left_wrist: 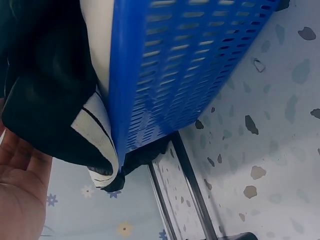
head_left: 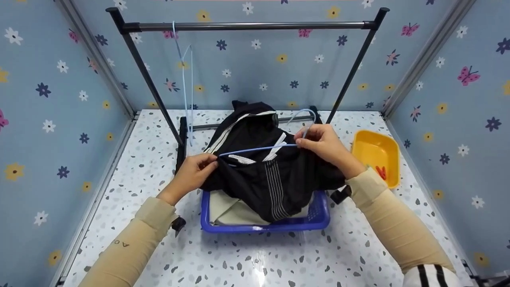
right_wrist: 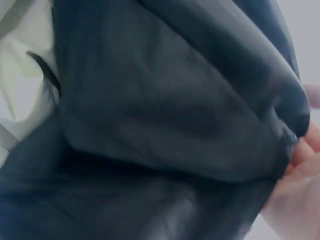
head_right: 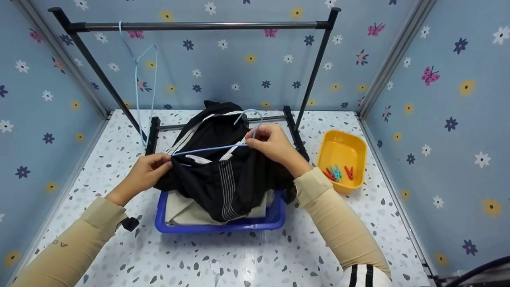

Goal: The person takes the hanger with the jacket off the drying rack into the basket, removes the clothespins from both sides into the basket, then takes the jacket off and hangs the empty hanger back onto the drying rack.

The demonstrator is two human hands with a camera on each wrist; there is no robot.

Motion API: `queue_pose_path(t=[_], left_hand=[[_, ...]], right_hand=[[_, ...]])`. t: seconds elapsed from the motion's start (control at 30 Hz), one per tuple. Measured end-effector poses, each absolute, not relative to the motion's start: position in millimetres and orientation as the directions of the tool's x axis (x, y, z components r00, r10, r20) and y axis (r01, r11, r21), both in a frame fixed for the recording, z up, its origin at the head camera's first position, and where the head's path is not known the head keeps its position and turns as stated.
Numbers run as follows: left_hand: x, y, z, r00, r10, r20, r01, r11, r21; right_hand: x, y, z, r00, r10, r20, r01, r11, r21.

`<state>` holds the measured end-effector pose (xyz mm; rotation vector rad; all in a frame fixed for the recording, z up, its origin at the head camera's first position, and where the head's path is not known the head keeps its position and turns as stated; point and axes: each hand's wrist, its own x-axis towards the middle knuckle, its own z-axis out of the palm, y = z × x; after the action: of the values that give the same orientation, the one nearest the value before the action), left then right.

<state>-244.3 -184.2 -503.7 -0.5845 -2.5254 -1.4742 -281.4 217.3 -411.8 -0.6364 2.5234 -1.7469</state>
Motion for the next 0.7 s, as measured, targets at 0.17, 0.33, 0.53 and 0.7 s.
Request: queue_pose_path(t=[0.17, 0.33, 0.53, 0.7], left_hand=[[-244, -183, -509, -0.915, 0.241, 0.323, 0.401, 0.479, 0.781], [-243, -181, -509, -0.922, 0.241, 0.304, 0.386, 0.494, 0.779], [-241, -177, -508, -0.893, 0.300, 0.334, 0.445, 0.492, 0.748], [-239, -175, -509, -0.863, 0.355, 0.361, 0.498, 0.469, 0.729]], right_hand=[[-280, 220, -407, -0.917, -0.340, 0.210, -0.315, 0.294, -0.902], [-282, 215, -401, -0.922, -0.310, 0.232, -0.314, 0.245, -0.917], [-286, 198, -390, -0.913, -0.323, 0.250, -0.307, 0.139, -0.941], [-288, 182, -381, -0.895, -0.355, 0.270, -0.327, 0.109, -0.939]])
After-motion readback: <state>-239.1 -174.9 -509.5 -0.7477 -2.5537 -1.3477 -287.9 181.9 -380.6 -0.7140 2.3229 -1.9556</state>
